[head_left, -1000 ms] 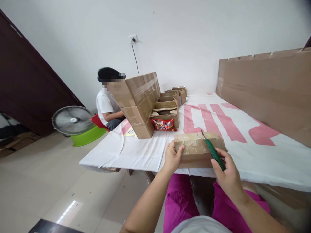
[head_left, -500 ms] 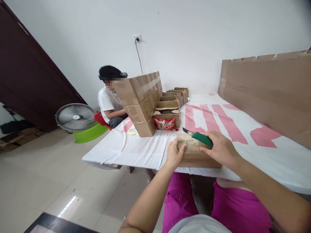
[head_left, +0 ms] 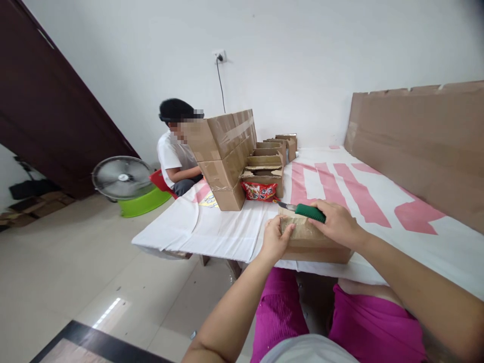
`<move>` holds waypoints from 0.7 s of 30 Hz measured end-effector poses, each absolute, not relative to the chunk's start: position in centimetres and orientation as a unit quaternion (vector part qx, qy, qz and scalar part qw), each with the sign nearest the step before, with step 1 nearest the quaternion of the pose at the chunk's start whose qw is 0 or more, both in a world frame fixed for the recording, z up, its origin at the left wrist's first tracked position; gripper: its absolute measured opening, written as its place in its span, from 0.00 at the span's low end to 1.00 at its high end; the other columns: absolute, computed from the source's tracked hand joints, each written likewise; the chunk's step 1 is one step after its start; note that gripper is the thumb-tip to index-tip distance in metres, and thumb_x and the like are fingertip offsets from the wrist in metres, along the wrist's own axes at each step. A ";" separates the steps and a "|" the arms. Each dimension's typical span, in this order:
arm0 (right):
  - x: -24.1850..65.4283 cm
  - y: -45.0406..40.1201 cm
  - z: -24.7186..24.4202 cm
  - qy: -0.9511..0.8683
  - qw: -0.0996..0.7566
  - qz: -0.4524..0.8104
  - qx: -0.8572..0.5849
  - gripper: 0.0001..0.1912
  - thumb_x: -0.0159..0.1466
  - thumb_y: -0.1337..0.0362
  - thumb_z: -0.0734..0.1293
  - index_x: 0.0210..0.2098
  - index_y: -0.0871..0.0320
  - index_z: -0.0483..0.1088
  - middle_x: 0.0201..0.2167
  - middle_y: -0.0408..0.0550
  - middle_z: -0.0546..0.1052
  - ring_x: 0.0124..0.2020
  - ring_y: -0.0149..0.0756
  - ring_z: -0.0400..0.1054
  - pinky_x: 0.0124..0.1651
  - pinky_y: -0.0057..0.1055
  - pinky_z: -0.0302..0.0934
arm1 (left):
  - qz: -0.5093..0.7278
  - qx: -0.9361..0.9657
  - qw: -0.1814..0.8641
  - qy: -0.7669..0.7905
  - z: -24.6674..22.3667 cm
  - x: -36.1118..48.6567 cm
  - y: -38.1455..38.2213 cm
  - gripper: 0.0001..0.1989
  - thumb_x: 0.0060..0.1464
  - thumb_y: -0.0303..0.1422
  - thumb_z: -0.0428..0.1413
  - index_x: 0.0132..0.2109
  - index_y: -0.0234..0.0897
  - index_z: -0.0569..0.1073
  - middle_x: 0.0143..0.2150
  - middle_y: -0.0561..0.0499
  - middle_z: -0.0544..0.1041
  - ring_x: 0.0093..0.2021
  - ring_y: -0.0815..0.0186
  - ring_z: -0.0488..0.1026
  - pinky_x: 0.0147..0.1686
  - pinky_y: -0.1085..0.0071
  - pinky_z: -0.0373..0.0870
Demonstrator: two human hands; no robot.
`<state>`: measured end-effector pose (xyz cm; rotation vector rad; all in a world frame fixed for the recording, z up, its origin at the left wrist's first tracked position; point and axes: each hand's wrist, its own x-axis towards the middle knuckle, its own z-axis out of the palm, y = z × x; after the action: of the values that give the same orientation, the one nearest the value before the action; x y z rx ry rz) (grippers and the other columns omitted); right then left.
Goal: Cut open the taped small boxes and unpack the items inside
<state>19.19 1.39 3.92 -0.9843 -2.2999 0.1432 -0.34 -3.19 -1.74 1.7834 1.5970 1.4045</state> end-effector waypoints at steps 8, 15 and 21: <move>17.9 1.3 4.5 -0.895 0.313 0.074 -0.309 0.07 0.59 0.69 0.63 0.38 0.56 0.67 0.35 0.48 0.75 0.39 0.41 0.70 0.42 0.35 0.61 | 0.485 0.628 0.158 0.588 -1.9 -0.4 -3.2 0.09 0.55 0.38 0.56 0.40 0.37 0.71 0.36 0.48 0.77 0.38 0.60 0.72 0.40 0.66 0.66; 17.4 0.4 4.1 -0.808 0.401 0.174 -0.394 0.06 0.60 0.61 0.64 0.37 0.54 0.65 0.30 0.42 0.75 0.31 0.37 0.70 0.35 0.32 0.61 | 0.505 0.634 0.179 0.558 -1.9 -0.4 -3.3 0.10 0.55 0.37 0.55 0.43 0.38 0.71 0.41 0.47 0.78 0.43 0.59 0.73 0.44 0.64 0.68; 17.6 1.5 4.7 -0.689 0.534 0.212 -0.442 0.07 0.56 0.59 0.66 0.32 0.54 0.65 0.29 0.43 0.75 0.32 0.37 0.70 0.39 0.35 0.64 | 0.498 0.628 0.175 0.572 -1.9 -0.4 -3.3 0.10 0.54 0.36 0.57 0.43 0.38 0.72 0.42 0.46 0.78 0.43 0.58 0.74 0.45 0.63 0.68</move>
<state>17.62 1.49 4.69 -1.0527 -1.6427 0.5052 -0.45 -3.28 -1.89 1.7808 1.6205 1.4101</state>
